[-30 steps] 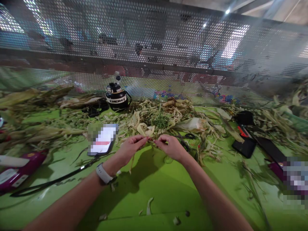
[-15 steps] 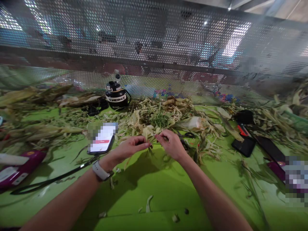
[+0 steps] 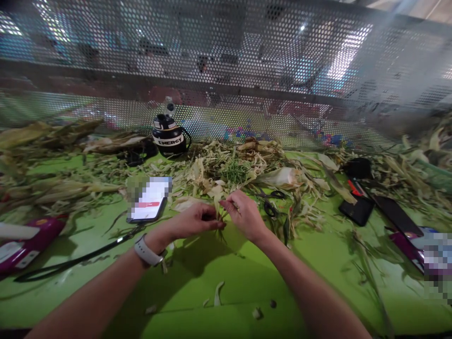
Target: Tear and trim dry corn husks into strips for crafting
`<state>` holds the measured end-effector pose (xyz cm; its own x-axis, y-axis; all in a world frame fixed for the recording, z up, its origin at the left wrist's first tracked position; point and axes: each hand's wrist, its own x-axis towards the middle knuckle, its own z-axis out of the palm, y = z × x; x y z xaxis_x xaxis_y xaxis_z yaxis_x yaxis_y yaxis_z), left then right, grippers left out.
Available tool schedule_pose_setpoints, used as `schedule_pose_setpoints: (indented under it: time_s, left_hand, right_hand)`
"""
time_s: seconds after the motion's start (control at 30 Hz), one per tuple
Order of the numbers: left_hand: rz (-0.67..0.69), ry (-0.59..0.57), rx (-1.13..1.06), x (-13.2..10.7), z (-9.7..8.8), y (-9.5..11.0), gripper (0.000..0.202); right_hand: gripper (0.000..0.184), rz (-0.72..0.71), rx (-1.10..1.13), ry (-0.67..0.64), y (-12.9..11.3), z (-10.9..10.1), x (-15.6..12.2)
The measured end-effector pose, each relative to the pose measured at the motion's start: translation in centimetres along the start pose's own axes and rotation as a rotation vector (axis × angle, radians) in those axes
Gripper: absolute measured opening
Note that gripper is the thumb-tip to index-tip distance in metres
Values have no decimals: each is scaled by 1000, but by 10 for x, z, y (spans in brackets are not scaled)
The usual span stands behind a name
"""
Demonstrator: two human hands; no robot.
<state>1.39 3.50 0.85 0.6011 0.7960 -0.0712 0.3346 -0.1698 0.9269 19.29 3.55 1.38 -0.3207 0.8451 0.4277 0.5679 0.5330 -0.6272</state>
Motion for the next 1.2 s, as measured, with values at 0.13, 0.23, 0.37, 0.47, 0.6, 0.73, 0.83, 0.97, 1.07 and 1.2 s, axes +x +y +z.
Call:
schedule_pose_setpoints:
  time_s: [0.13,0.23,0.37,0.47,0.6,0.73,0.83,0.97,1.07,1.2]
  left_hand:
    - [-8,98,-240,-1,-5,4,34]
    - [-56,102,-360,-2,-10,4,34]
    - [-73,54,-421,-2,-10,1,29]
    - [-62,68,-437,-2,-9,0,27]
    - [-71,78,-379,-1,-6,1,29]
    - [-62,80,-330,0,-2,-1,31]
    - [-66,110,-309,0,-1,-2,30]
    - [-71,119,-258,-1,-1,0,29]
    - [-53,121,-293,-1,-1,1,28]
    - [-35,215,-329,2,0,-1,29]
  right_hand:
    - [27,94,56,60,7,-9,5]
    - [28,117,85,81,9,-12,7]
    - [29,142,104,110,10,-12,6]
    - [31,171,127,85,11,-11,7]
    - [42,258,284,-102,8,-7,7]
    - [35,374,602,-104,0,3,3]
    - [30,446,750,26,-3,9,0]
    - [29,504,692,-22,-1,7,1]
    - [28,492,591,-15,0,2,3]
    - [23,393,601,55,-3,0,1]
